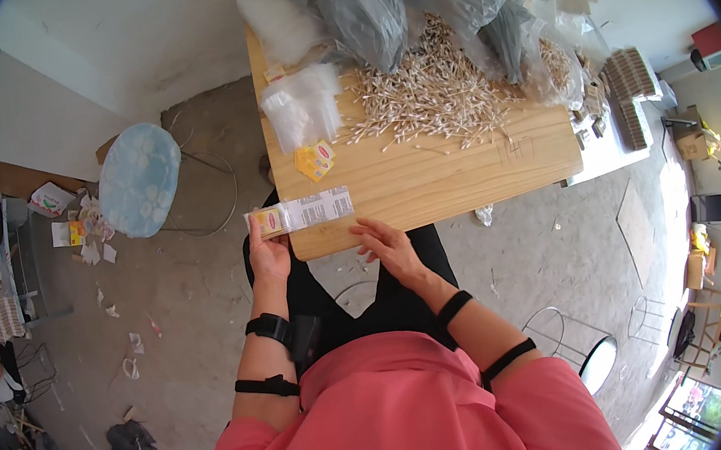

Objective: Sorting cotton swabs and placing them into small plastic bags.

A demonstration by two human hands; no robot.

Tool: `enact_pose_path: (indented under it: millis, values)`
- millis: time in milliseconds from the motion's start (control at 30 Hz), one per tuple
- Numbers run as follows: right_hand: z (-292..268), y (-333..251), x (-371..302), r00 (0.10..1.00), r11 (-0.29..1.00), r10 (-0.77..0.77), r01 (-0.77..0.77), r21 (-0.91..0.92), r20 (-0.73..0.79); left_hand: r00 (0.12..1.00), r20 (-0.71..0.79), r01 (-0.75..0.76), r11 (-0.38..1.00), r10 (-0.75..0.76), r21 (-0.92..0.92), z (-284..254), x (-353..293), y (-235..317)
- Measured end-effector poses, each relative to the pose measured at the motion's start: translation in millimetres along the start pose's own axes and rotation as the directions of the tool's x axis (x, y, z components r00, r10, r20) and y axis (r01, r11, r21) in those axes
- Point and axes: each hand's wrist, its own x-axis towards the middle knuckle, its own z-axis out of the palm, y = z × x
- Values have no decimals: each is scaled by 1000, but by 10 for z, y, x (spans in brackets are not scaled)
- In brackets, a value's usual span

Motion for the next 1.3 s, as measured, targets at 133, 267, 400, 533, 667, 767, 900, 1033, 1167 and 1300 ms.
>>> enact_pose_path:
  millis: [133, 267, 400, 533, 667, 767, 900, 1033, 1167, 1300]
  values:
    - [-385, 28, -387, 994, 995, 75, -80, -59, -80, 1000, -8, -10, 1000, 10, 7, -100, 84, 0]
    - [-455, 59, -604, 984, 990, 121, -130, -58, -130, 1000, 7, -29, 1000, 29, -10, -265, 168, 82]
    - [-348, 101, -617, 995, 991, 93, -97, -93, -46, 993, -80, -96, 993, 91, -71, -450, 166, 370]
    - [-60, 56, -425, 993, 963, 82, -56, -263, 87, 980, -126, -163, 982, 151, -90, -618, 47, 731]
    - [485, -102, -156, 993, 956, -93, 111, -271, 79, 990, 44, -134, 989, 137, -64, -230, -264, 600]
    - [828, -352, -17, 969, 939, -245, 229, -258, -29, 975, 200, -92, 995, 98, -39, 167, -527, 334]
    - [806, -578, -12, 853, 863, -482, 421, -280, -200, 915, 404, 13, 1000, -9, -7, 493, -698, -43]
    - [436, -737, -114, 792, 853, -516, 439, -283, -326, 898, 406, 161, 985, -170, 57, 607, -767, -272]
    - [-121, -738, -43, 684, 582, -719, 495, -645, -125, 864, 91, 371, 748, -496, 551, 645, -760, -222]
    - [-652, -619, 9, 689, 359, -711, 527, -770, 140, 815, 563, -578, 114, 139, 808, 1177, -996, -390]
